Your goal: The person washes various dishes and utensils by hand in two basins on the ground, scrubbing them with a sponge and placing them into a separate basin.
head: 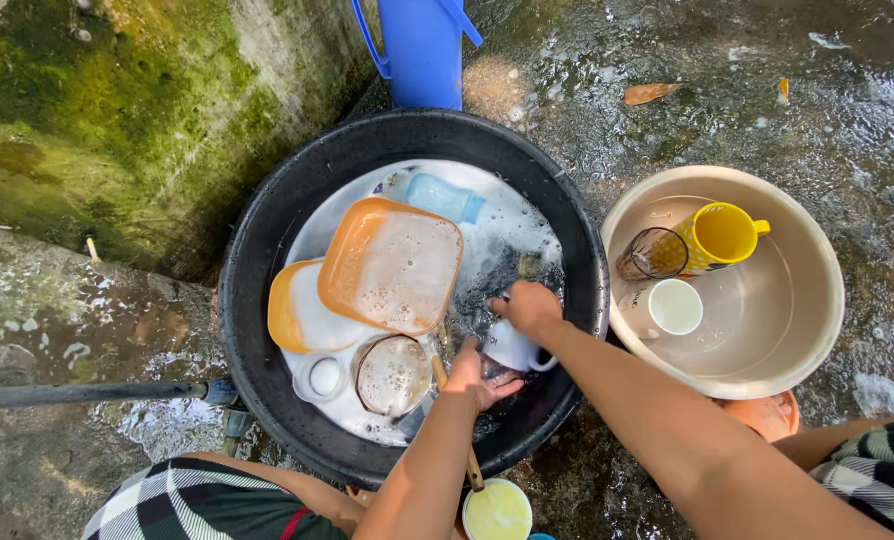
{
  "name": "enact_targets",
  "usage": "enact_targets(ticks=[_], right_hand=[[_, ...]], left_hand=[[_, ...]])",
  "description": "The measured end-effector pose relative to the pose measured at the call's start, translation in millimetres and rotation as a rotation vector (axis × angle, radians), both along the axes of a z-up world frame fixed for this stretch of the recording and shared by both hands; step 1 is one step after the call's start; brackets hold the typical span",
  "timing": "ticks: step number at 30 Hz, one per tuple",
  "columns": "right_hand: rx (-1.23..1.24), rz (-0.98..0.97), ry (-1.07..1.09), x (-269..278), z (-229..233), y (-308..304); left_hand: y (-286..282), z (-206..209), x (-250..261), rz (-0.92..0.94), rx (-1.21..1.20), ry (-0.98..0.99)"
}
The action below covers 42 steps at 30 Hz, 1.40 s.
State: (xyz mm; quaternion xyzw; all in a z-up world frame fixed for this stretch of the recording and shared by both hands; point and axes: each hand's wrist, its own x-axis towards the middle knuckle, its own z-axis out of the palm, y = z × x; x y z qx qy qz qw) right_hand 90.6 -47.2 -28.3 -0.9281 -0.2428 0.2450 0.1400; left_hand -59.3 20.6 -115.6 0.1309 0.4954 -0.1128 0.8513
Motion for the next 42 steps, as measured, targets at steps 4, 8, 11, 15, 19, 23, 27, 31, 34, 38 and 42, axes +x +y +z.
enact_targets(ticks=[4, 8, 11, 15, 19, 23, 27, 31, 34, 38, 42], right_hand=[[0.050, 0.374, -0.279, -31.1, 35.3, 12.3], [0.364, 0.730, -0.454, -63.4, 60.3, -8.9], [0.096, 0.885, -0.430, -73.3, 67.1, -20.3], [-0.029, 0.098, 0.218, -75.8, 51.3, 4.7], [0.098, 0.352, 0.102, -80.6, 29.4, 2.4], [-0.103, 0.585, 0.015, -53.2, 22.3, -7.1], [0.512, -0.191, 0.908, -9.8, 40.7, -10.7], [0.794, -0.549, 1.434, -5.5, 64.6, -11.6], [0.811, -0.740, 1.531, -20.1, 74.0, -1.4], [0.780, -0.664, 1.292, -6.7, 111.6, -11.5], [0.232, -0.254, 0.534, 47.5, 184.1, -56.3]], left_hand=[[5.4, 34.4, 11.1, 0.144, -0.189, -0.035], [31.6, 62.2, 8.5, 0.277, -0.157, -0.185], [32.5, 74.9, -0.8, 0.265, -0.013, -0.271], [11.4, 74.3, 10.4, 0.153, 0.049, -0.370], [28.2, 74.3, 4.8, 0.149, 0.034, -0.274], [48.1, 75.0, 3.2, -0.037, 0.220, -0.183], [46.7, 57.6, -11.8, 0.295, 0.003, -0.125], [44.9, 55.9, 1.9, 0.323, 0.028, -0.282], [34.3, 59.2, 21.5, 0.290, 0.027, -0.320], [21.5, 57.3, 41.3, 0.204, 0.159, -0.364], [4.7, 64.5, 54.3, 0.048, 0.417, -0.355]])
